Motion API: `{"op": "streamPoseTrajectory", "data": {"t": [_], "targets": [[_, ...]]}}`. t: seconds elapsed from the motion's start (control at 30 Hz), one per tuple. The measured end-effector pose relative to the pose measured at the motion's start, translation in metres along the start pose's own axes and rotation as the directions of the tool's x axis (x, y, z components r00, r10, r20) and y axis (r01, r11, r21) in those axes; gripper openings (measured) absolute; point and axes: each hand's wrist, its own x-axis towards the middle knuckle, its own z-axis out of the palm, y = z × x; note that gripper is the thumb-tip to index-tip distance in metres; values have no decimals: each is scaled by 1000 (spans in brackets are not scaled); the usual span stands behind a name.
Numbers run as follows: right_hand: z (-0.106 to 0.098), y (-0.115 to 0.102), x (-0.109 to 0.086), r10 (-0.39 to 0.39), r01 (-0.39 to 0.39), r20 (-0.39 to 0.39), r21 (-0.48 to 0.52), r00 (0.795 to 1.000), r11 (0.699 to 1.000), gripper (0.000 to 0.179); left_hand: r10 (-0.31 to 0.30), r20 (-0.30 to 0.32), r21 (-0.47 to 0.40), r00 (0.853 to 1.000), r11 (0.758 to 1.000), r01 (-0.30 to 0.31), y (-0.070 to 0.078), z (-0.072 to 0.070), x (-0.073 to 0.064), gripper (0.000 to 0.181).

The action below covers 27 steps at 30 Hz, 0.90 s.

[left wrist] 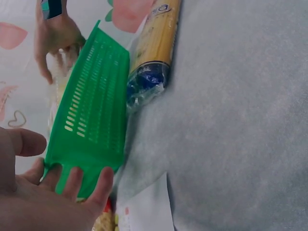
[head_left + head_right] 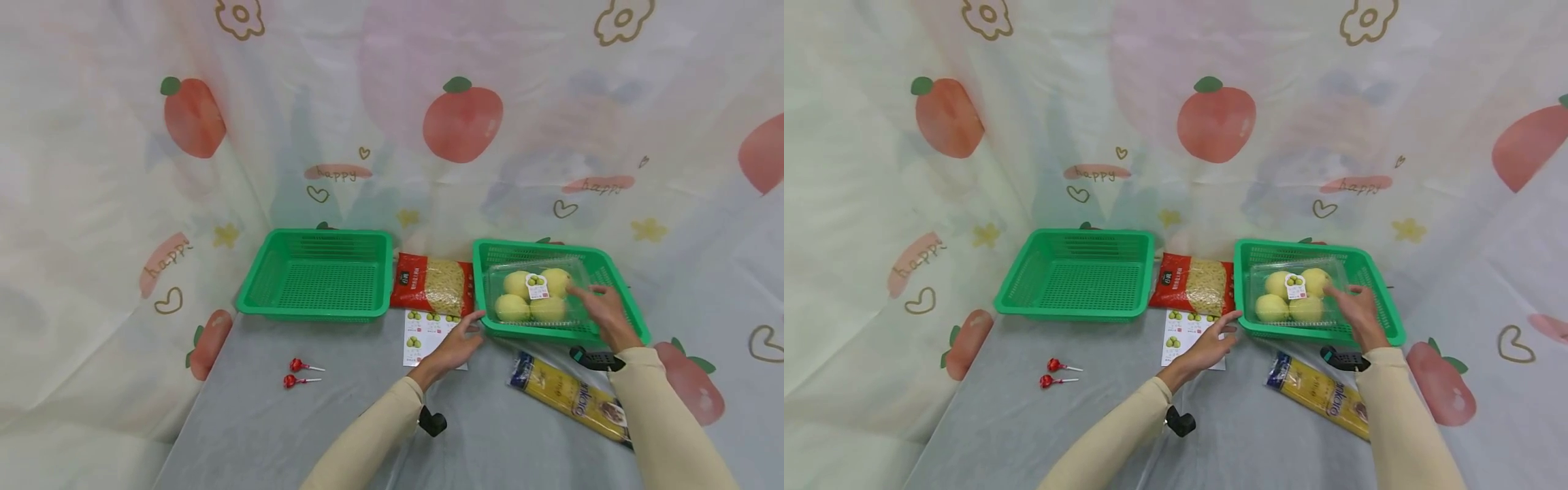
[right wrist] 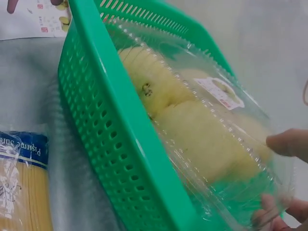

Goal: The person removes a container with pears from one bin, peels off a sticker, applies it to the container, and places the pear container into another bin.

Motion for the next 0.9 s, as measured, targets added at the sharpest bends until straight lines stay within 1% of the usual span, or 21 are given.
{"op": "streamPoseTrajectory", "data": {"t": [0.17,0.3,0.4,0.53,0.7,0.9], "targets": [[0,7,2,40,-40,-40,-2,998,999,94,-5,19,2,1000,1000,5,-1,0,0,57],[0,12,4,26,-28,-74,-16,997,999,83,-12,20,0,1000,1000,12,-2,0,1,56],[-1,12,7,15,-17,-76,-32,997,999,77,-11,14,0,1000,1000,11,-2,-1,1,54],[-1,13,11,27,-30,-71,-42,997,999,74,-9,10,5,1000,1000,9,-2,-1,1,54],[1,14,13,54,-60,-105,-57,993,997,72,-8,2,6,1000,1000,8,-2,0,2,55],[4,15,13,50,-56,-118,-49,992,997,70,-11,-4,11,1000,1000,11,-3,0,3,55]]}}
